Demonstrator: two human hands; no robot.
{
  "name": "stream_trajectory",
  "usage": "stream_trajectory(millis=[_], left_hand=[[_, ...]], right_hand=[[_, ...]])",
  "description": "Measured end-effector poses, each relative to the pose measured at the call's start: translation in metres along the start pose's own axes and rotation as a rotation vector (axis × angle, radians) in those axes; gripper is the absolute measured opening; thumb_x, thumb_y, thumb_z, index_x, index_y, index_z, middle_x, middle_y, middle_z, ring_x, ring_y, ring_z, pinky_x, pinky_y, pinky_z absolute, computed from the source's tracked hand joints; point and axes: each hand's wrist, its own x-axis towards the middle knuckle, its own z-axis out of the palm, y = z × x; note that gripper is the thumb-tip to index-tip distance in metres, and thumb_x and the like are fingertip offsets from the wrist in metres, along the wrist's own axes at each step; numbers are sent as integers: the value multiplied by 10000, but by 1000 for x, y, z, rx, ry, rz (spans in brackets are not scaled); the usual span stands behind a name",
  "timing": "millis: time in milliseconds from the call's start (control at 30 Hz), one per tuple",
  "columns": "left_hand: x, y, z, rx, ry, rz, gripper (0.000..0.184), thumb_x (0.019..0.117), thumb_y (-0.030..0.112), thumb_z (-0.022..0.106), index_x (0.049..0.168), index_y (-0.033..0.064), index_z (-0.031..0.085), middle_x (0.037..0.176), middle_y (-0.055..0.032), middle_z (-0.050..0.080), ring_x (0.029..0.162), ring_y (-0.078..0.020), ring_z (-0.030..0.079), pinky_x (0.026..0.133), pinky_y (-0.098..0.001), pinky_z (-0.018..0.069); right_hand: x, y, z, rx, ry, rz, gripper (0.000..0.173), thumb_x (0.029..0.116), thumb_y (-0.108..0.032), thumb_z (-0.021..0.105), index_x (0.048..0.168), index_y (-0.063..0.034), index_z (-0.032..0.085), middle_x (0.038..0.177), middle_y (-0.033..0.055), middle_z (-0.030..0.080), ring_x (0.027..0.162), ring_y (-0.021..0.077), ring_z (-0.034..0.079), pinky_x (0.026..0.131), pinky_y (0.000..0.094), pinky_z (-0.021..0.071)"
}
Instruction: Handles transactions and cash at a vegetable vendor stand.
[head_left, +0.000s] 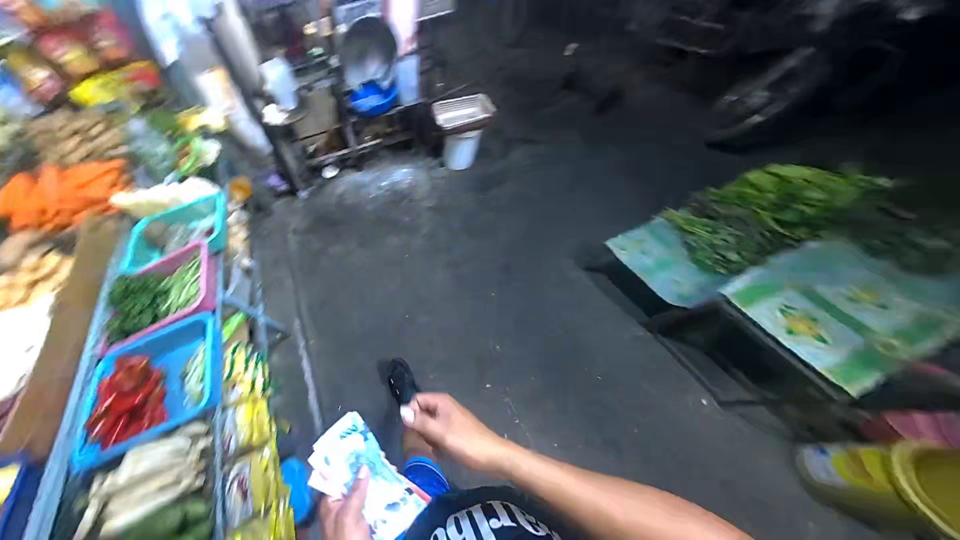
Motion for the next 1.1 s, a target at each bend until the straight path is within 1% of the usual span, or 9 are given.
stream_trajectory(millis=[67, 167, 267, 433, 500, 600, 733, 967, 1100], left_hand=[[45, -8, 65, 37, -91, -104, 203, 1018, 31, 529, 1206, -34, 564, 940, -145, 750, 807, -235, 753, 723, -438, 650], [110, -16, 157, 43, -244, -177, 182, 1010, 28, 514, 1150, -37, 611, 906, -135, 752, 793, -214, 750, 729, -418, 648], [193, -4, 228, -77, -503, -268, 280, 1067, 149, 414, 1239, 2, 579, 1025, -140, 745, 918, -226, 745, 820, -437, 635], [302, 49, 360, -83, -869, -356, 341, 1044, 196, 486, 1321, 15, 567, 1172, -145, 718, 1075, -235, 707, 969, -460, 577], [326, 62, 413, 87, -868, -343, 362, 1050, 167, 474, 1346, -34, 525, 1164, -161, 714, 1063, -229, 708, 969, -438, 581], [372, 48, 481, 229, -829, -263, 378, 1021, 74, 493, 1377, -53, 482, 1264, -160, 676, 1163, -211, 662, 1037, -391, 538], [455, 41, 583, 178, -719, -290, 258, 1033, 127, 533, 1208, -46, 608, 1003, -185, 724, 900, -238, 728, 830, -418, 620], [582, 49, 783, -175, -903, -360, 332, 1068, 136, 369, 1213, -62, 593, 1192, -296, 694, 1113, -394, 701, 959, -495, 579], [632, 60, 896, -211, -1074, -217, 329, 1041, 165, 533, 1331, 24, 597, 1089, -253, 731, 1016, -373, 736, 941, -525, 590]], right_hand=[[9, 5, -44, -189, 30, 6, 515, 966, -543, 618, 1142, -60, 661, 909, 82, 657, 796, 177, 636, 745, 407, 552], [46, 9, -101, -316, 187, -27, 462, 1003, -506, 593, 1126, -78, 718, 1087, 89, 700, 1033, 198, 675, 962, 445, 551], [94, -27, -170, -259, 392, -138, 350, 1036, -378, 569, 983, -83, 748, 1051, 48, 679, 1007, 145, 642, 919, 355, 543], [135, -120, -286, -202, 507, -212, 287, 1064, -300, 556, 1052, -85, 746, 1018, 17, 741, 916, 93, 707, 866, 320, 599], [155, -140, -320, -199, 540, -188, 297, 1065, -334, 551, 1048, -96, 727, 928, 5, 745, 845, 87, 715, 805, 325, 606], [200, -160, -373, -129, 601, -203, 230, 1041, -268, 586, 1137, -103, 713, 999, 5, 741, 925, 90, 709, 883, 338, 596], [257, -179, -484, 37, 594, -140, 231, 1041, -283, 584, 1068, -80, 691, 879, 37, 735, 782, 132, 718, 747, 352, 613], [340, -249, -689, 71, 397, -219, 164, 1020, -172, 576, 1043, -53, 686, 866, 47, 723, 768, 128, 705, 727, 349, 604], [365, -301, -790, 63, 448, -286, 182, 1012, -220, 616, 964, -61, 689, 812, 23, 706, 727, 103, 687, 682, 330, 591]])
